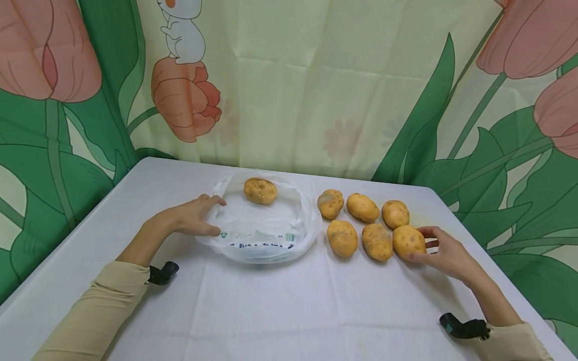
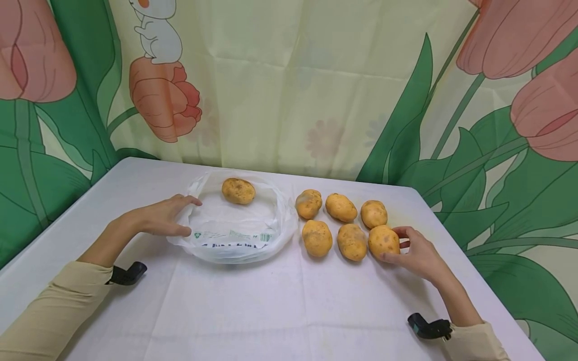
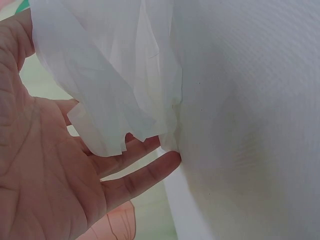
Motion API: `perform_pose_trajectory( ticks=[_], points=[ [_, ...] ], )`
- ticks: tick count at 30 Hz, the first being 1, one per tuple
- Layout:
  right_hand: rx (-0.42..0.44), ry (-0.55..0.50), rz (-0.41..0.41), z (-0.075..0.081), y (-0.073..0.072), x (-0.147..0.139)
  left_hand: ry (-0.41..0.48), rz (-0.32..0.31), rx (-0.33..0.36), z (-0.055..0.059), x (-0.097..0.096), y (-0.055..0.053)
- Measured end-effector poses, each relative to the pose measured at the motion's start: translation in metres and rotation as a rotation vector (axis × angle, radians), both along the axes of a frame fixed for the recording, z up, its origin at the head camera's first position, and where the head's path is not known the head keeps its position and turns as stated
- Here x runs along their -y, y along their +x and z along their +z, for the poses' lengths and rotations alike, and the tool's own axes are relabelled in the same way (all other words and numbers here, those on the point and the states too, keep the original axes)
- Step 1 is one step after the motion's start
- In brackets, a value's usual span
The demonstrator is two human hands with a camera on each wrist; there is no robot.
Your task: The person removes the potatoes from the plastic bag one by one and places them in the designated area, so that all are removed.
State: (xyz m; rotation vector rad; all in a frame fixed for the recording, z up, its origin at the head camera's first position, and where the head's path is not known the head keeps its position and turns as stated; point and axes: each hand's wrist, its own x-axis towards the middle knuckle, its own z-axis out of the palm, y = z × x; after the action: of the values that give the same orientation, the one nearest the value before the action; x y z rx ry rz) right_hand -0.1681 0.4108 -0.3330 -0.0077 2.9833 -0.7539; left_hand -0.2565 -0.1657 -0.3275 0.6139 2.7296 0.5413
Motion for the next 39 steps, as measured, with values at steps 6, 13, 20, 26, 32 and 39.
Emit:
perform_pose_trajectory(
  ticks=[6, 13, 20, 26, 32, 39],
  points=[
    [-0.009, -0.005, 0.01, -0.002, 0.0, 0.0, -0.002, -0.003, -0.002, 0.0, 0.0, 0.0],
    [-0.035, 0.004, 0.001, 0.0, -0.001, 0.003, -0.001, -0.01, -0.009, 0.0, 0.0, 0.0],
    [-0.093, 0.03, 0.007, 0.009, -0.006, 0.015, -0.001, -0.006, -0.003, 0.0, 0.0, 0.0],
    [-0.153, 0.01, 0.038, 0.016, -0.008, 0.031, -0.002, -0.005, -0.003, 0.001, -0.001, 0.0],
    [-0.18, -0.014, 0.059, 0.025, -0.009, 0.048, -0.004, -0.001, 0.001, 0.001, -0.001, 0.0],
    [-0.18, -0.044, 0.073, 0.033, -0.01, 0.069, -0.002, 0.001, 0.01, 0.001, 0.0, 0.0]
  ],
)
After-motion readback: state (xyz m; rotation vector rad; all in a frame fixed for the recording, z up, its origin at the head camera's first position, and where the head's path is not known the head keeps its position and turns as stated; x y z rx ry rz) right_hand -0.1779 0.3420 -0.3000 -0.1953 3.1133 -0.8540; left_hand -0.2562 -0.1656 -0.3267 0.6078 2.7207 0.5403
